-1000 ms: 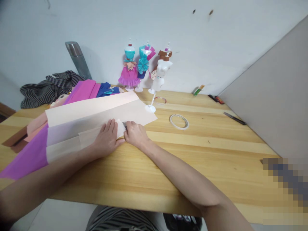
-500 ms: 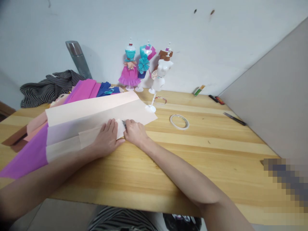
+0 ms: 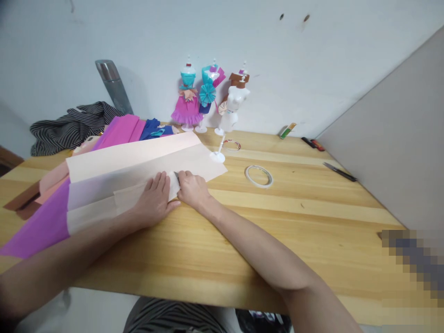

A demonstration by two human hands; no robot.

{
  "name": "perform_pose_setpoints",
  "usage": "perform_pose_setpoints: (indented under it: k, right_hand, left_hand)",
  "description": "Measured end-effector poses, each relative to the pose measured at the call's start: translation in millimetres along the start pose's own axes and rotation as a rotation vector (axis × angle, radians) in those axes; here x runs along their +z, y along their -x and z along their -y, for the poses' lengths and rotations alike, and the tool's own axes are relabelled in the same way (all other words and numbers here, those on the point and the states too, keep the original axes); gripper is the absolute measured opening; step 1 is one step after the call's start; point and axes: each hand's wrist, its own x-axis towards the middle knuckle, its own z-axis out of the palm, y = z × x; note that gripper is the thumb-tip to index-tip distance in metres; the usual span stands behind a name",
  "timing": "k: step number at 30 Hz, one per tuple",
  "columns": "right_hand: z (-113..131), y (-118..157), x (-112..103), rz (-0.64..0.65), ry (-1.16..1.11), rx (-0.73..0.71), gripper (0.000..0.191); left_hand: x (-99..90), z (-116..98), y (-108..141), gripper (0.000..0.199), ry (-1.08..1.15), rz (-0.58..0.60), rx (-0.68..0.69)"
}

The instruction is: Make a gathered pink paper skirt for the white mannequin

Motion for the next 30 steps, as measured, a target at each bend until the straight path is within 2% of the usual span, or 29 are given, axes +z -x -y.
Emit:
perform_pose_setpoints:
  k: [17, 30]
  right_hand:
    - [-2.7, -2.6, 0.3, 0.008, 0.016, -0.007, 0.033]
    - [-1.6, -5.7, 0.5, 0.009, -0.005, -0.024, 0.035]
  left_hand:
    - [-5.2, -1.3, -0.8, 0.083, 0.025, 0.074, -0.023]
    - [-1.5, -0.5, -0.2, 0.082, 0.014, 0.023, -0.015]
